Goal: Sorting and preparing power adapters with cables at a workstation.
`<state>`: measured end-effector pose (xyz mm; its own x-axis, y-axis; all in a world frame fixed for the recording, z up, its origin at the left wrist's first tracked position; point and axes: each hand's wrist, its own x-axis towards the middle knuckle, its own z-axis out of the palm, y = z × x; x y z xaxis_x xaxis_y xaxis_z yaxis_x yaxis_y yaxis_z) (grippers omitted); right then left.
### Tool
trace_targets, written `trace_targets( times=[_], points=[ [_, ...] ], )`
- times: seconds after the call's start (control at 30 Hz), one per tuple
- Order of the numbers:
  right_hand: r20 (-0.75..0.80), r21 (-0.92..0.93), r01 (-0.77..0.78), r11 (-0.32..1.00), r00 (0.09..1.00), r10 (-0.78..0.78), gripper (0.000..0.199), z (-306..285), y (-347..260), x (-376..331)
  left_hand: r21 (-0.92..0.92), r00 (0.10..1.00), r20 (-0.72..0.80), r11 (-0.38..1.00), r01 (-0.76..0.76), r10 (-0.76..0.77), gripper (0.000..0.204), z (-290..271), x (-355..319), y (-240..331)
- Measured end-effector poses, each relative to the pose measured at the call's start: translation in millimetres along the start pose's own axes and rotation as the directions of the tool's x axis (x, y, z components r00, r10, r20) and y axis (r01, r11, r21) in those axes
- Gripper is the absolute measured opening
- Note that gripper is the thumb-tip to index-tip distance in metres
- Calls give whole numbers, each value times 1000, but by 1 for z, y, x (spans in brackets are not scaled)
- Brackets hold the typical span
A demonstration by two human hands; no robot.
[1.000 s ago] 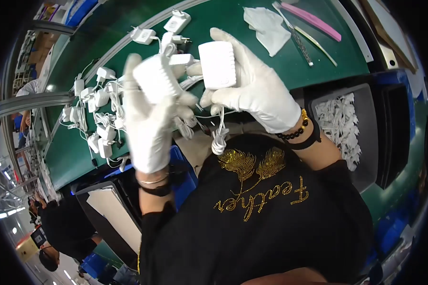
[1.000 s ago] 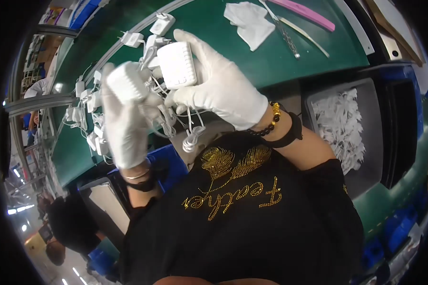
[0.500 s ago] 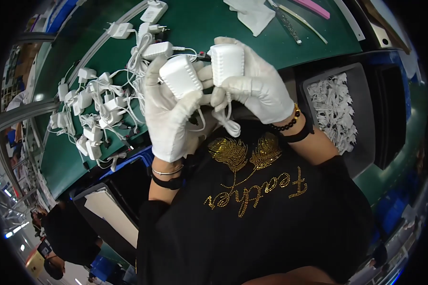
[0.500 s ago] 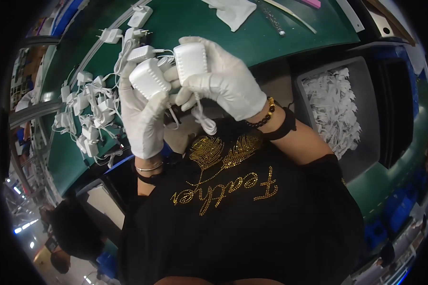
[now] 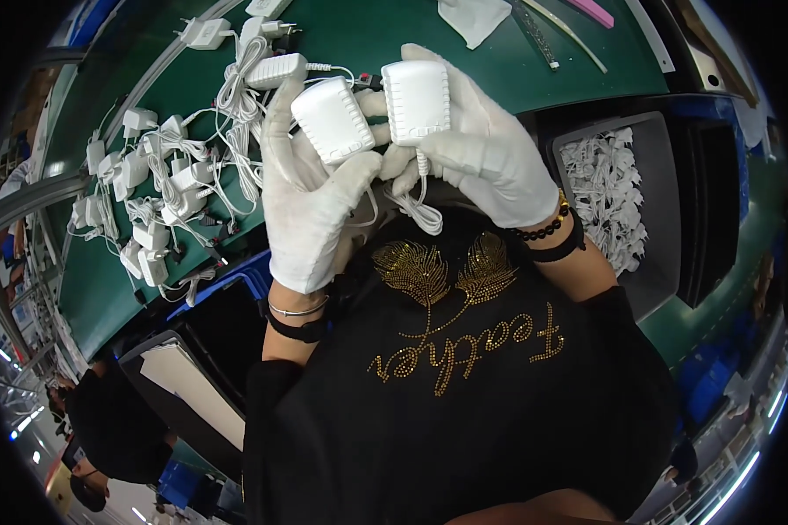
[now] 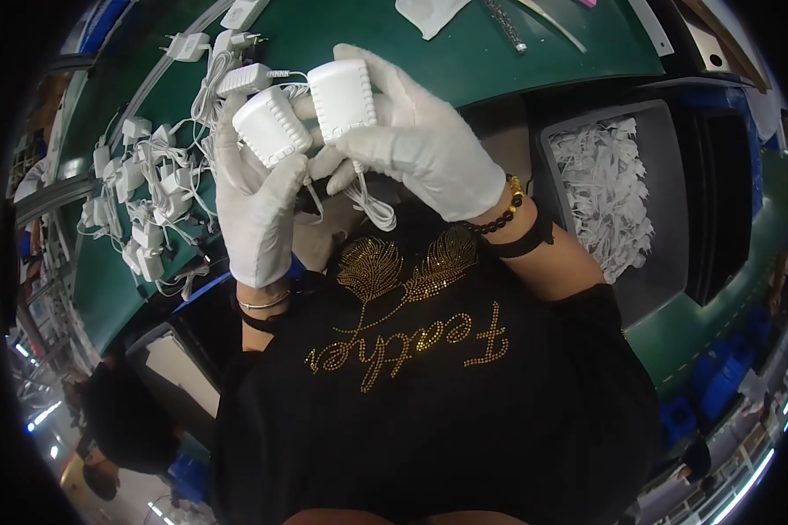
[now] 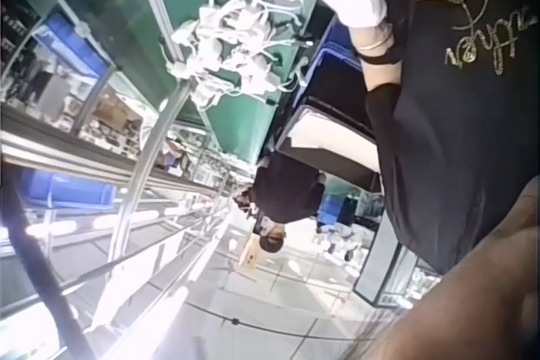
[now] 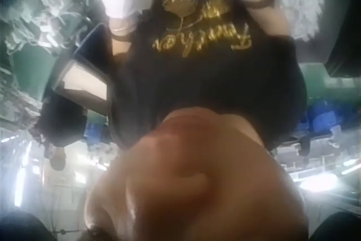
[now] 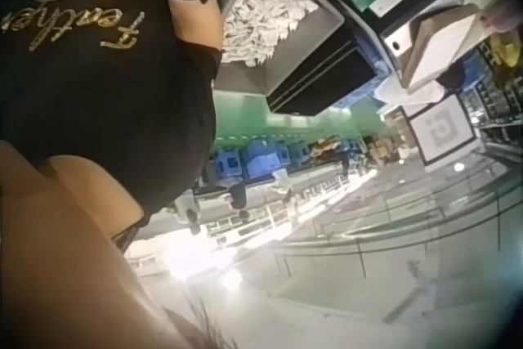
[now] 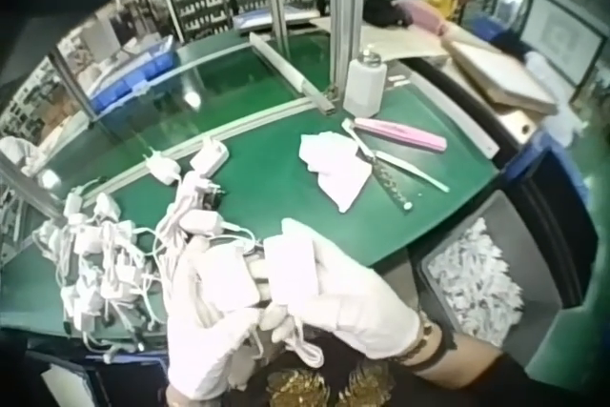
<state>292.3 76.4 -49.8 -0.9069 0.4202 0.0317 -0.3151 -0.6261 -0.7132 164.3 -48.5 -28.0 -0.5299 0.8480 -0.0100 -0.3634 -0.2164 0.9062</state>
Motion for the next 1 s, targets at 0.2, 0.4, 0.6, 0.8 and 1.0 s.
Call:
trace_targets(
  times=[0.2,0.4,0.6,0.8,1.0],
  points=[
    [-121,-171,-103,980,989,83,79,2,-2,0,-14,995,-60,997,74,-75,83,8,0,3],
    [-166,-308,-106,945,985,56,80,10,-1,-2,78,999,-49,997,3,1,78,4,2,-7],
    [-170,-250,-119,961,982,78,81,13,-6,-3,9,997,-25,998,67,-67,72,5,11,4],
    [-250,-180,-115,977,966,68,79,16,-10,-2,44,992,-69,993,110,-107,71,8,19,1],
    [-244,-290,-160,944,966,89,80,5,-11,3,116,997,-40,991,72,-68,71,8,24,-10]
  ],
)
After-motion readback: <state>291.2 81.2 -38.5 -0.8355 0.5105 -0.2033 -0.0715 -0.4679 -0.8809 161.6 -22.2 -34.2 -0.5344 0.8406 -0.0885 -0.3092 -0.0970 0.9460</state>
